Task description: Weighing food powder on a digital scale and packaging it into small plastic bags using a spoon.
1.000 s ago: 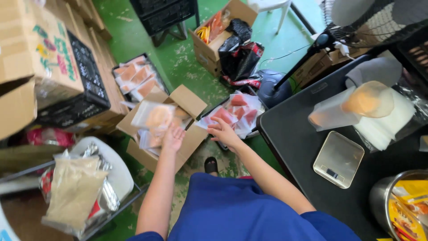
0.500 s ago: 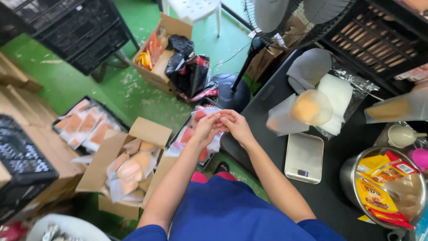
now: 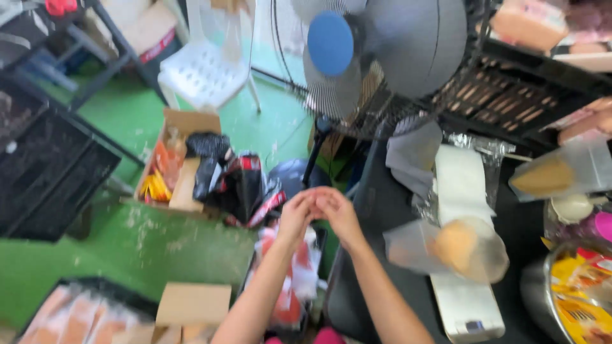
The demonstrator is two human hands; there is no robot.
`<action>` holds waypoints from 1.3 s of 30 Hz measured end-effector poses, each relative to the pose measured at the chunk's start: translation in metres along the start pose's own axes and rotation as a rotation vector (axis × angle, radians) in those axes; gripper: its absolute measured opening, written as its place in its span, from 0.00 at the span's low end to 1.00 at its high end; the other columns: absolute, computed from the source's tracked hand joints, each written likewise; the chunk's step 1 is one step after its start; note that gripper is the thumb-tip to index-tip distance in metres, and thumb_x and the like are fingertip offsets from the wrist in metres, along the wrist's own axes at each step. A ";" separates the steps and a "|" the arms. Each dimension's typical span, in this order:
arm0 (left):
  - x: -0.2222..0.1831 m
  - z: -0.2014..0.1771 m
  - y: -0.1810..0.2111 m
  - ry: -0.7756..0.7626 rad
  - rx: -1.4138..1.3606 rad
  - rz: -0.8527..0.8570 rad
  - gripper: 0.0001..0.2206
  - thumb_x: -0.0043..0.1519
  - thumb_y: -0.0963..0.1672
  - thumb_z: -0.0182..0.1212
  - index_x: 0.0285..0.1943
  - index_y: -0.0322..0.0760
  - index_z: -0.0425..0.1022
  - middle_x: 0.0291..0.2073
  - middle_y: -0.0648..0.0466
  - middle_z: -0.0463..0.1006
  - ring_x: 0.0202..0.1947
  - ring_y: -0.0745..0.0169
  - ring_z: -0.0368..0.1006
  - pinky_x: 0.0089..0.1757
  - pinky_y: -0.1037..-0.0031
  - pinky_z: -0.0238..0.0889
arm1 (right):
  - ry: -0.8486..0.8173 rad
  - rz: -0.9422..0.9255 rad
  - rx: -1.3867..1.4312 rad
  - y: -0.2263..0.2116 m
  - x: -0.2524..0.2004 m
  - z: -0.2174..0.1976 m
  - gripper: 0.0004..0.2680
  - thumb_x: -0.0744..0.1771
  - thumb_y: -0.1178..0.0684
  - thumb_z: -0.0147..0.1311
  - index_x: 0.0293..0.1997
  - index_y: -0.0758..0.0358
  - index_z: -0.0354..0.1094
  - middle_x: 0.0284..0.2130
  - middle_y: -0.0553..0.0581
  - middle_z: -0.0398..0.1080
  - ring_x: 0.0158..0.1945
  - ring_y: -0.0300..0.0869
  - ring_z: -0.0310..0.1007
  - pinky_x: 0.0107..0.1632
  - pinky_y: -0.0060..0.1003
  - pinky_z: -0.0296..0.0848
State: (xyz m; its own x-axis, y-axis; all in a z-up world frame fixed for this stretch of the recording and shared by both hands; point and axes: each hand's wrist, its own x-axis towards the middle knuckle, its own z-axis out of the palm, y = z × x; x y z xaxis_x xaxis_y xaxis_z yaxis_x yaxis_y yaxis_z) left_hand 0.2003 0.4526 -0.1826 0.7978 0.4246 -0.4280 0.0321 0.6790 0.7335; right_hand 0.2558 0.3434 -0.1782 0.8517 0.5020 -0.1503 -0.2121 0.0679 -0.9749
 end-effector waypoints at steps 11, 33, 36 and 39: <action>0.158 -0.037 -0.010 0.009 0.265 0.207 0.13 0.64 0.41 0.63 0.58 0.38 0.77 0.41 0.47 0.78 0.36 0.55 0.77 0.41 0.66 0.78 | 0.258 0.134 -0.035 0.080 0.147 0.046 0.10 0.67 0.56 0.57 0.52 0.62 0.75 0.40 0.60 0.78 0.36 0.43 0.79 0.36 0.36 0.84; 0.426 0.029 -0.080 0.066 1.183 0.870 0.24 0.60 0.47 0.68 0.66 0.49 0.71 0.62 0.54 0.67 0.50 0.35 0.78 0.48 0.52 0.77 | 0.562 0.274 0.041 0.141 0.257 -0.005 0.21 0.70 0.43 0.46 0.71 0.55 0.50 0.55 0.63 0.64 0.51 0.52 0.75 0.46 0.46 0.85; 0.458 0.031 -0.084 0.143 1.125 0.858 0.19 0.58 0.49 0.71 0.59 0.51 0.79 0.52 0.57 0.75 0.49 0.45 0.80 0.46 0.58 0.77 | 0.508 0.283 0.062 0.141 0.256 -0.007 0.21 0.71 0.43 0.45 0.72 0.55 0.49 0.58 0.65 0.61 0.56 0.53 0.71 0.52 0.49 0.81; 0.458 0.032 -0.083 0.180 1.140 0.849 0.20 0.55 0.48 0.73 0.57 0.49 0.80 0.53 0.56 0.78 0.51 0.50 0.80 0.47 0.60 0.76 | 0.510 0.273 0.085 0.133 0.252 0.000 0.24 0.70 0.41 0.48 0.73 0.56 0.48 0.60 0.65 0.60 0.58 0.53 0.69 0.54 0.50 0.79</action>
State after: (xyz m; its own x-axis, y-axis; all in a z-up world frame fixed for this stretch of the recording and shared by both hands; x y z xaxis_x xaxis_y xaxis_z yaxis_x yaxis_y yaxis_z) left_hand 0.5821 0.5715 -0.4228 0.7369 0.5780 0.3506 0.1180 -0.6206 0.7752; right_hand 0.4424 0.4795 -0.3460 0.8796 0.0338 -0.4745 -0.4757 0.0738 -0.8765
